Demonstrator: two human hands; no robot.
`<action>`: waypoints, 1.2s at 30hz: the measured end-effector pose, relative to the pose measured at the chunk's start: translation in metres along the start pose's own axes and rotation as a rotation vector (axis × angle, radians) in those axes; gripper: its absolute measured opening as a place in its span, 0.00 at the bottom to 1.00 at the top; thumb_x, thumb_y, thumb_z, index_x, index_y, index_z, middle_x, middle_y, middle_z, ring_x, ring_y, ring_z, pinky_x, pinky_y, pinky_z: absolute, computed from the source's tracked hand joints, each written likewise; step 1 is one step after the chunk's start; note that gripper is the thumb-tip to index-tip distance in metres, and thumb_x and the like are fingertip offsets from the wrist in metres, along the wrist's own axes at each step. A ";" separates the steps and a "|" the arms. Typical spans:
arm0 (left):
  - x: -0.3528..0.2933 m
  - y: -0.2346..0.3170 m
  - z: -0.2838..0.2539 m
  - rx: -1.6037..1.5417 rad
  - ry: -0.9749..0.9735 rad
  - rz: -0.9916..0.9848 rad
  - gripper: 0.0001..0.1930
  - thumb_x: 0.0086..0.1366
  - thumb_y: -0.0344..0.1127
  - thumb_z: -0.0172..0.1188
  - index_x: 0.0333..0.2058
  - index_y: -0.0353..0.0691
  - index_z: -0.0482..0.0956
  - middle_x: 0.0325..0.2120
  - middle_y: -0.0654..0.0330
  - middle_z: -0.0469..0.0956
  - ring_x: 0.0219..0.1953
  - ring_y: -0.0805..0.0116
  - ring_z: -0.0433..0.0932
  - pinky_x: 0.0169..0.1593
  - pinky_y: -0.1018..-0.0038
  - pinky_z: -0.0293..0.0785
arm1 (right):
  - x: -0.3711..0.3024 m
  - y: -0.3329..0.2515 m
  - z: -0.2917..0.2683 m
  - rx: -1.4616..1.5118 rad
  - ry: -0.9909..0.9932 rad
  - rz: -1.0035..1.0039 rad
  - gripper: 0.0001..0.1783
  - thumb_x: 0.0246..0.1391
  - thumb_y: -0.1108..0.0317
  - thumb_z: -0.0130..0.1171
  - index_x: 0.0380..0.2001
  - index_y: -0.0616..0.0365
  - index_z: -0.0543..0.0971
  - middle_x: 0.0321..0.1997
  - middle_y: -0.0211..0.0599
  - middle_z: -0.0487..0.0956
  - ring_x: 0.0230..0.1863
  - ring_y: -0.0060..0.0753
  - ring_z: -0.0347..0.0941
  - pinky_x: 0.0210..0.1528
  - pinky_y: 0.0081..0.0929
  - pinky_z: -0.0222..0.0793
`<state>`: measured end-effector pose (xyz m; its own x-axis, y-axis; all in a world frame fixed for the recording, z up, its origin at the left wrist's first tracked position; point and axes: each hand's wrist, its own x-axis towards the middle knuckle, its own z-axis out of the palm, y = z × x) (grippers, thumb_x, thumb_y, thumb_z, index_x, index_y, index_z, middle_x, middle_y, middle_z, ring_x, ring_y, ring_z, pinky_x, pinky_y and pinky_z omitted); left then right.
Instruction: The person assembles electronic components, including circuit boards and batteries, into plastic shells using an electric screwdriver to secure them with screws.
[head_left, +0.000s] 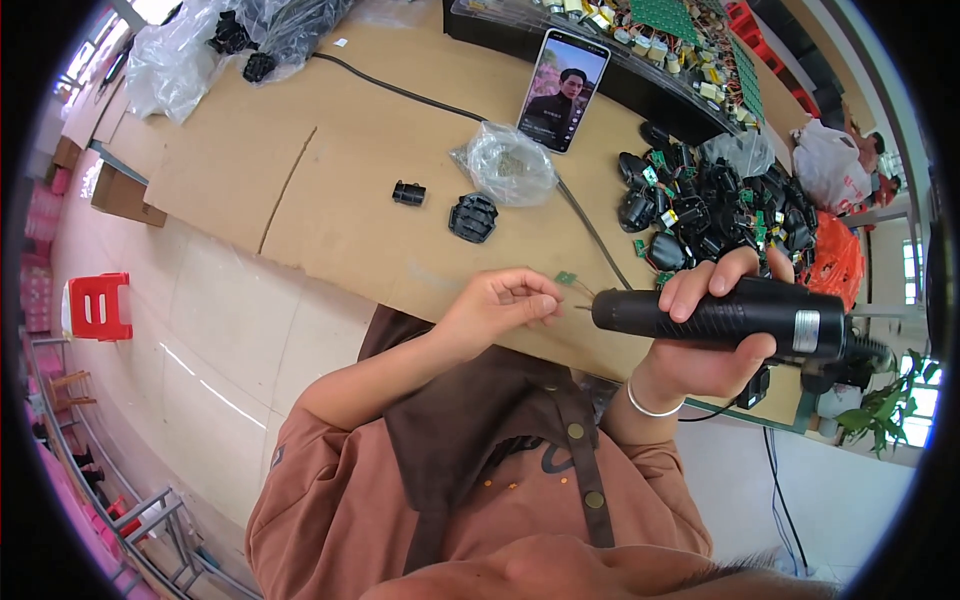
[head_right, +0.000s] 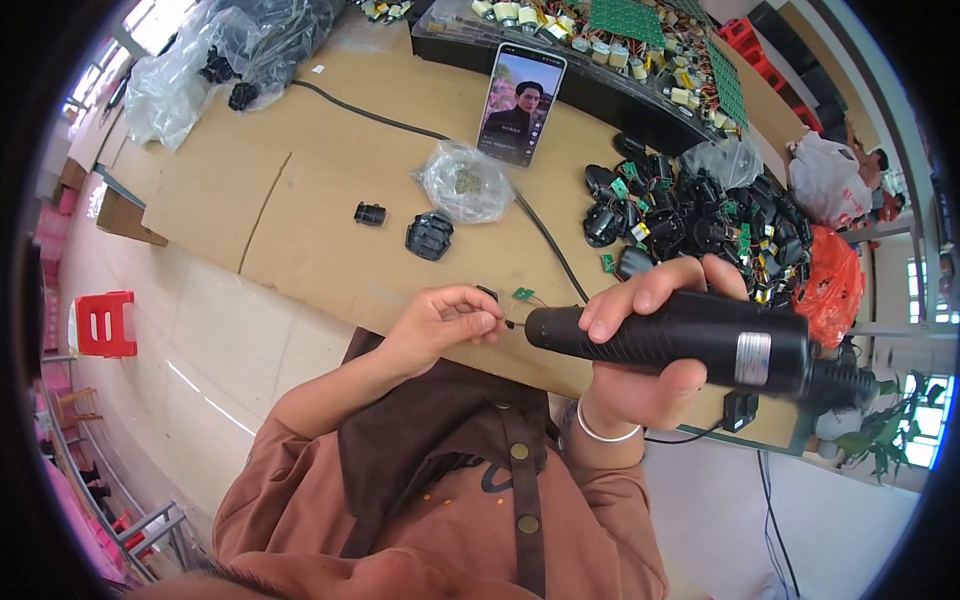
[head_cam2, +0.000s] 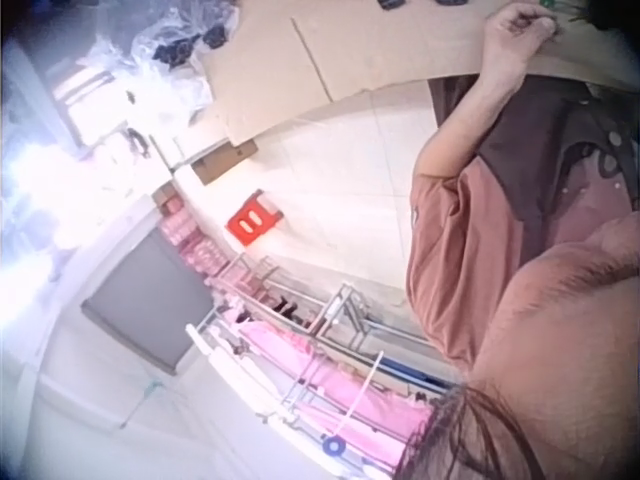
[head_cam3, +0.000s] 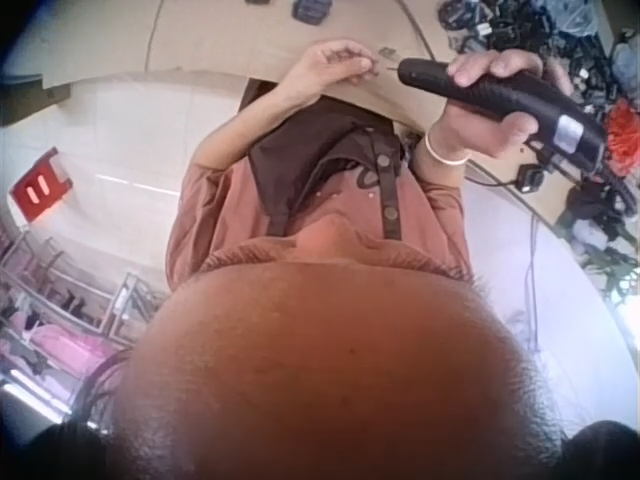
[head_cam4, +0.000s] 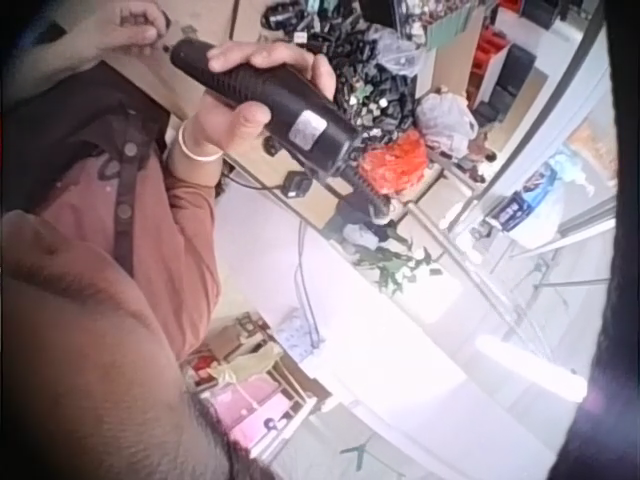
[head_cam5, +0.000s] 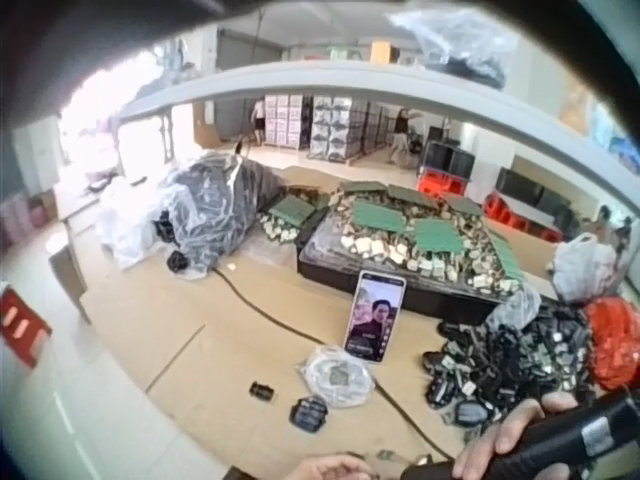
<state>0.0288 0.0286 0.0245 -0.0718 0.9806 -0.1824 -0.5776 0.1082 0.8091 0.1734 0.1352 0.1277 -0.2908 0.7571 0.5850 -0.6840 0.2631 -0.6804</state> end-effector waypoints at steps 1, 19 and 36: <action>-0.001 -0.001 0.000 -0.004 -0.035 -0.004 0.07 0.62 0.30 0.55 0.37 0.34 0.75 0.32 0.58 0.78 0.35 0.75 0.75 0.41 0.79 0.72 | -0.002 0.000 0.000 -0.016 -0.011 -0.058 0.39 0.50 0.48 0.58 0.56 0.61 0.56 0.33 0.43 0.66 0.19 0.33 0.69 0.22 0.31 0.71; -0.001 -0.008 0.005 -0.100 -0.067 -0.052 0.09 0.62 0.32 0.56 0.38 0.33 0.75 0.32 0.57 0.79 0.30 0.76 0.76 0.36 0.80 0.73 | -0.009 0.000 0.000 0.061 -0.008 -0.076 0.37 0.52 0.48 0.56 0.56 0.59 0.56 0.32 0.42 0.65 0.17 0.31 0.67 0.20 0.29 0.68; -0.009 0.009 -0.001 0.070 -0.008 0.072 0.13 0.62 0.35 0.56 0.44 0.36 0.74 0.34 0.59 0.77 0.34 0.74 0.75 0.39 0.79 0.71 | -0.010 0.009 0.007 -0.035 0.018 -0.129 0.35 0.53 0.45 0.51 0.52 0.61 0.59 0.32 0.40 0.64 0.20 0.30 0.64 0.22 0.26 0.66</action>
<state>0.0240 0.0202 0.0329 -0.1043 0.9875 -0.1184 -0.5126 0.0487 0.8573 0.1654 0.1259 0.1189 -0.1892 0.7264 0.6607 -0.6914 0.3792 -0.6149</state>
